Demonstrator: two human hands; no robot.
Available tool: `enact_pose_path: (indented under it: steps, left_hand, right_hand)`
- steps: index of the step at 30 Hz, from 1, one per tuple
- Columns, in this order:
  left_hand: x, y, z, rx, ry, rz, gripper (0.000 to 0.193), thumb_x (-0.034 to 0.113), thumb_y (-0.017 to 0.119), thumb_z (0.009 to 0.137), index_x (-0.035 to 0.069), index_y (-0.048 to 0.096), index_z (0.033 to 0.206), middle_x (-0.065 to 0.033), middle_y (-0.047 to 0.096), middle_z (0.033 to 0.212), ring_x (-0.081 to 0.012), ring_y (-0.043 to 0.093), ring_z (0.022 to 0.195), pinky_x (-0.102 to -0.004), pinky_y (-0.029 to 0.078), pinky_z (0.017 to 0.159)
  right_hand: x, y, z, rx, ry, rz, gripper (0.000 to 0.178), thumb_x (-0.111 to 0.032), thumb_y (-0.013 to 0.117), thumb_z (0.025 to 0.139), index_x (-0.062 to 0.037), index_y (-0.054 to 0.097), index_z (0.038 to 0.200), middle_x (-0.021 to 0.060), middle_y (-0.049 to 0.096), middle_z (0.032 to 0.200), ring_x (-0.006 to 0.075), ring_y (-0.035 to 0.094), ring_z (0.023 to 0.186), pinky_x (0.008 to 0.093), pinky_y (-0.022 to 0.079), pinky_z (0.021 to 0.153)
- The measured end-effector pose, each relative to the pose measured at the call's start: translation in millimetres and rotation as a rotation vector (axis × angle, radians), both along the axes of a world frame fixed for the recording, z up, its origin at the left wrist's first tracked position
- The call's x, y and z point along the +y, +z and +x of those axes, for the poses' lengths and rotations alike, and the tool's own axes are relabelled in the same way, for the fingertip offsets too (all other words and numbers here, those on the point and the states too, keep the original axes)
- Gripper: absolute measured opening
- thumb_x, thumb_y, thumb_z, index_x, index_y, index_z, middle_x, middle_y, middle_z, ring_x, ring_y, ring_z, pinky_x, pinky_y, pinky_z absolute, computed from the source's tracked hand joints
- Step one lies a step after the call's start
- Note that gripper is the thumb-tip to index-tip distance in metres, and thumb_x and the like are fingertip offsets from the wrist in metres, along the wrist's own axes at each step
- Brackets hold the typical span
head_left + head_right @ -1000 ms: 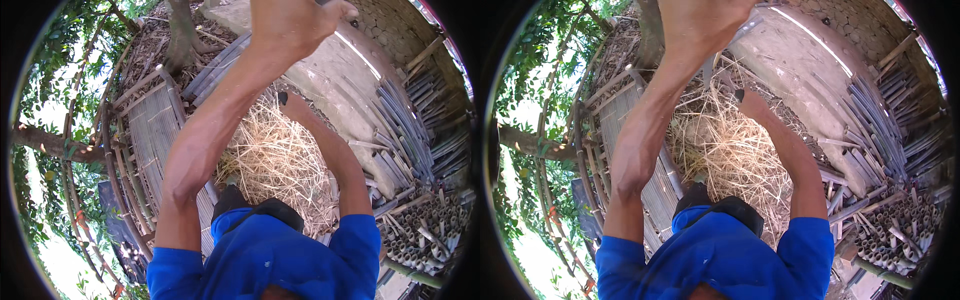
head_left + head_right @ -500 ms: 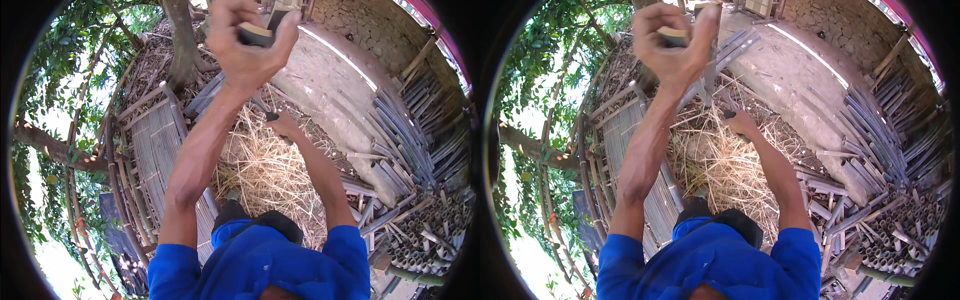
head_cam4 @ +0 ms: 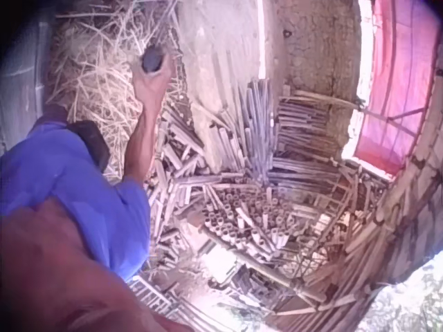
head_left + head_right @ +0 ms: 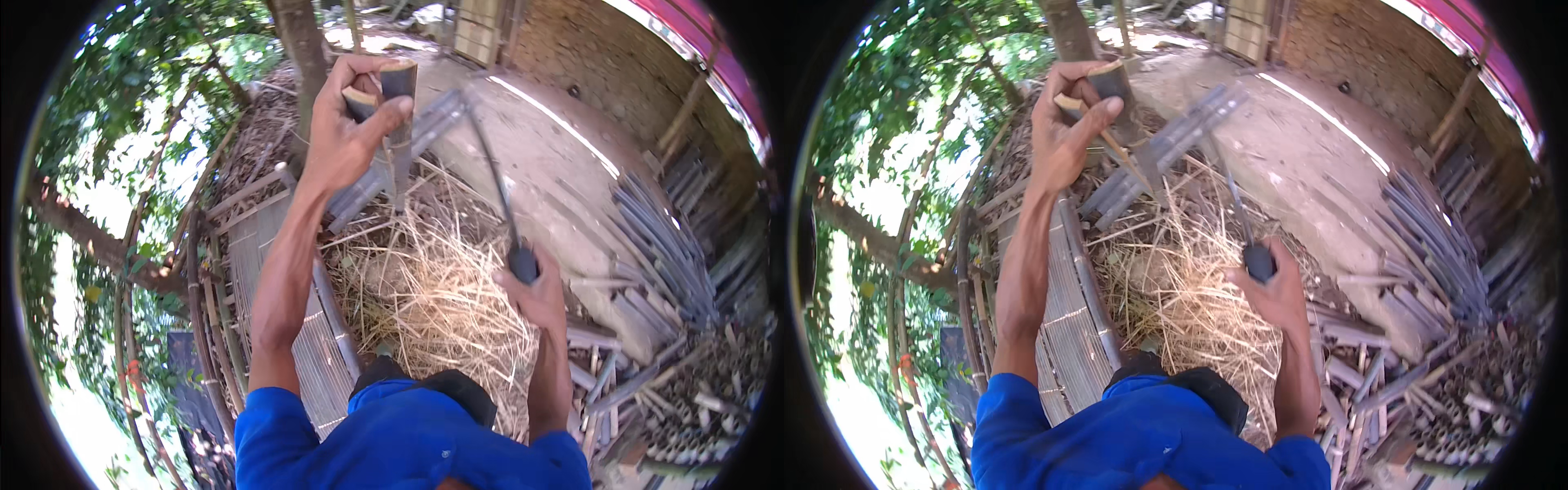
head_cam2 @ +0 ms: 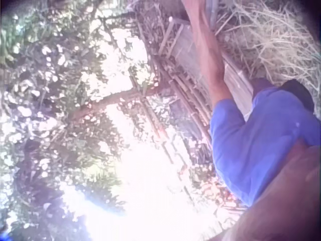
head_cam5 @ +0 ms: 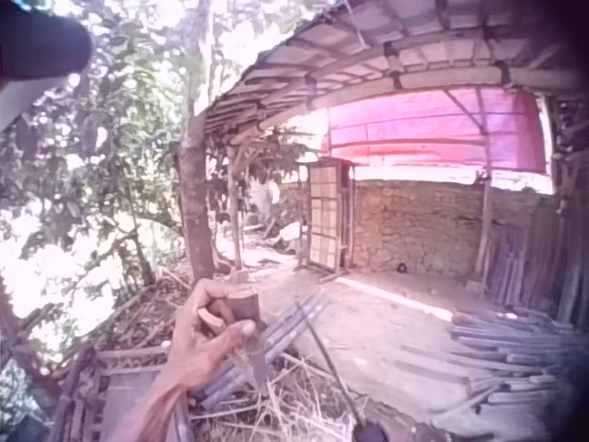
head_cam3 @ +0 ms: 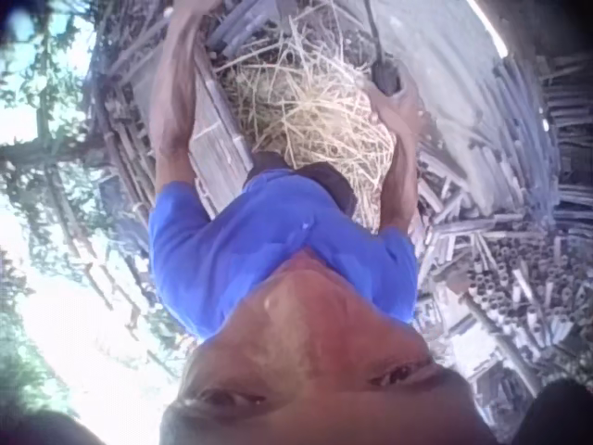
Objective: The person strips thin layers from bamboo stalks using a knife, working in an outdoor workshop area.
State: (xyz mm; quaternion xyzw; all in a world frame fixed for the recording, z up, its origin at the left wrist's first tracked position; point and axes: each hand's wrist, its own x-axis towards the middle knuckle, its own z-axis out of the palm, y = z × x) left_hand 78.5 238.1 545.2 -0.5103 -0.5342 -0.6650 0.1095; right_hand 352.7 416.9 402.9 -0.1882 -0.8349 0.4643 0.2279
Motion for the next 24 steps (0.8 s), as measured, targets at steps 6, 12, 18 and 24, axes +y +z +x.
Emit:
enact_pose_path:
  steps: [6,12,18,24]
  left_hand:
    - [8.9,-13.0,41.1,0.065,-0.345,-0.097,0.044,0.01,0.098,0.063,0.006,0.077,0.101,-0.0079,0.076,0.093,-0.0105,0.069,0.081,-0.0245,0.054,0.066]
    - [5.5,-21.3,70.5,0.099,-0.171,-0.144,0.052,0.01,0.1,0.056,0.005,0.079,0.104,-0.0079,0.076,0.103,-0.0081,0.065,0.082,-0.0241,0.05,0.07]
    - [-10.8,-28.4,83.2,0.089,-0.106,-0.144,0.041,0.007,0.099,0.057,0.004,0.08,0.094,-0.0064,0.075,0.095,-0.0088,0.058,0.076,-0.0265,0.044,0.065]
    - [-2.8,-33.8,64.4,0.089,-0.144,-0.083,0.028,0.007,0.096,0.062,0.004,0.079,0.084,-0.0063,0.073,0.09,-0.0097,0.06,0.075,-0.028,0.05,0.069]
  right_hand:
    - [-29.4,85.3,-72.1,0.395,0.024,-0.146,0.056,-0.022,0.092,0.077,-0.0007,0.056,0.114,0.0055,0.069,0.097,0.0113,0.066,0.079,0.0288,0.055,0.07]
    - [-21.3,77.3,-103.1,0.614,0.283,-0.137,0.046,-0.005,0.085,0.082,-0.0003,0.053,0.114,0.0061,0.07,0.097,0.0102,0.068,0.089,0.027,0.057,0.077]
    - [-21.5,73.1,-104.0,0.637,0.311,-0.236,0.042,-0.004,0.083,0.084,0.0,0.054,0.114,0.0054,0.069,0.097,0.01,0.067,0.089,0.0262,0.056,0.077]
    - [-26.5,67.9,-94.9,0.672,0.28,-0.1,0.045,-0.015,0.087,0.083,-0.0016,0.056,0.112,0.0025,0.068,0.095,0.0099,0.065,0.088,0.0283,0.055,0.078]
